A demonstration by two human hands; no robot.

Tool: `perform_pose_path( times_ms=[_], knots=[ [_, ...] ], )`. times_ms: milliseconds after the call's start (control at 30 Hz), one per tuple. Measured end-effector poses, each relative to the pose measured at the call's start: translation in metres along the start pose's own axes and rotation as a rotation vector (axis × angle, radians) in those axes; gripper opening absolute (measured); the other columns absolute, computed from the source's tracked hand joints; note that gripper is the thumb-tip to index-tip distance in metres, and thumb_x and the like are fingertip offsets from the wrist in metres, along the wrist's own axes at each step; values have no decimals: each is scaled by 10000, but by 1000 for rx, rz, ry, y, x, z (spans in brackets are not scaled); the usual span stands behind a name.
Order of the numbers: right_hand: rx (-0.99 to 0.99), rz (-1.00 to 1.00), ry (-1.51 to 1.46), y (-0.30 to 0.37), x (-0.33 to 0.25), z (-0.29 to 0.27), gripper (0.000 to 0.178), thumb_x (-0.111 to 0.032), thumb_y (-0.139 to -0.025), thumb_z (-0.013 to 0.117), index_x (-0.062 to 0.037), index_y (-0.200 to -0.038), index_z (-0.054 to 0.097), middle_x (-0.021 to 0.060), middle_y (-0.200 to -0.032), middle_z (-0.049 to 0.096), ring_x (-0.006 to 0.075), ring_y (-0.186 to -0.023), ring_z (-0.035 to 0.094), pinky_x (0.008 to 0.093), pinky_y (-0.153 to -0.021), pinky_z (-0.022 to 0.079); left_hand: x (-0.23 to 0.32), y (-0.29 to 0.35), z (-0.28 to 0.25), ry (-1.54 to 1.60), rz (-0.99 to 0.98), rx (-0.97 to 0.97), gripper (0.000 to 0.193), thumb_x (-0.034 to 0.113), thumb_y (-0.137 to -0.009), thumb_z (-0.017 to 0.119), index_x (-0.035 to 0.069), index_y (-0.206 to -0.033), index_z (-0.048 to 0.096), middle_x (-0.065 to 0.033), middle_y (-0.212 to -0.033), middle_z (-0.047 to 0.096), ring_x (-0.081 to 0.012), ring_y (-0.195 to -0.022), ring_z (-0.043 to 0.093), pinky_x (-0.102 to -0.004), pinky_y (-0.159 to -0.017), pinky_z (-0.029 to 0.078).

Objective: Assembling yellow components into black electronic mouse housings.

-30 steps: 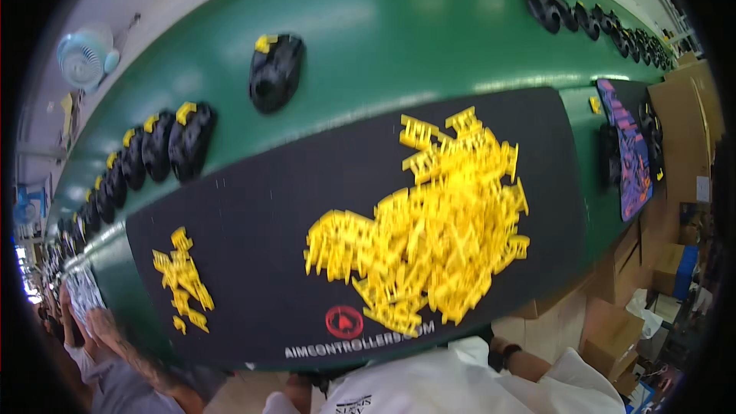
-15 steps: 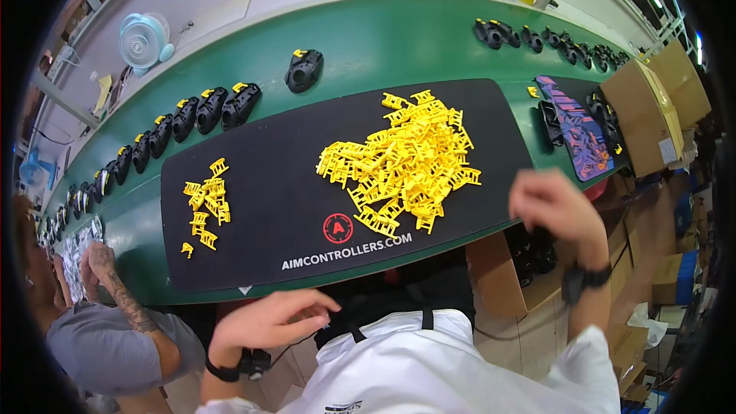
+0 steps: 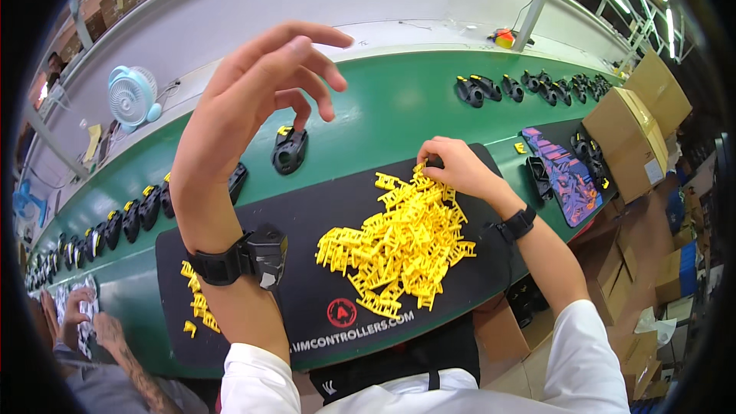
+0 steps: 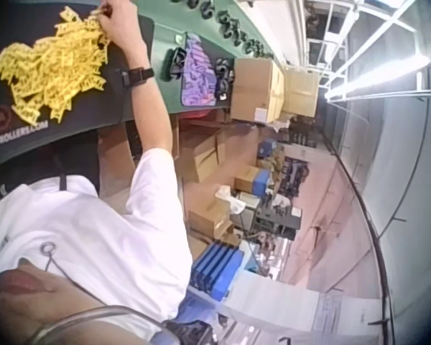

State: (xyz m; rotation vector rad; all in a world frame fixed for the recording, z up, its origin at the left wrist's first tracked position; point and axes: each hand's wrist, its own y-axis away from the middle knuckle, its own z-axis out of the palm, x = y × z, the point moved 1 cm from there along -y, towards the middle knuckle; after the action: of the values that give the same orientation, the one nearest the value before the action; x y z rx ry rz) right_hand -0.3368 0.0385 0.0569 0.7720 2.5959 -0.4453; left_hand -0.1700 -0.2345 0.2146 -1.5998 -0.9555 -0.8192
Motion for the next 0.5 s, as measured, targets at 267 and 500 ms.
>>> perform_pose_path(
  times_ms=[267,500],
  knots=[
    [505,455,-20,-44,115,-74,161,-174,-852,753,-26,-916,762,113,-846,759,175,-787,726,310,-748,558,-102,-29,-15,235,-66,443,280,236,-1034,456,13,-1056,624,4,-718,508,-95,-612,514,-228,-543,373],
    [423,646,208,-67,197,-49,202,-227,-807,775,-38,-872,752,133,-845,742,253,-810,720,360,-764,547,-125,-46,-16,113,-117,425,218,205,-1014,516,31,-1029,645,25,-679,509,-58,-596,490,-211,-535,357]
  ],
)
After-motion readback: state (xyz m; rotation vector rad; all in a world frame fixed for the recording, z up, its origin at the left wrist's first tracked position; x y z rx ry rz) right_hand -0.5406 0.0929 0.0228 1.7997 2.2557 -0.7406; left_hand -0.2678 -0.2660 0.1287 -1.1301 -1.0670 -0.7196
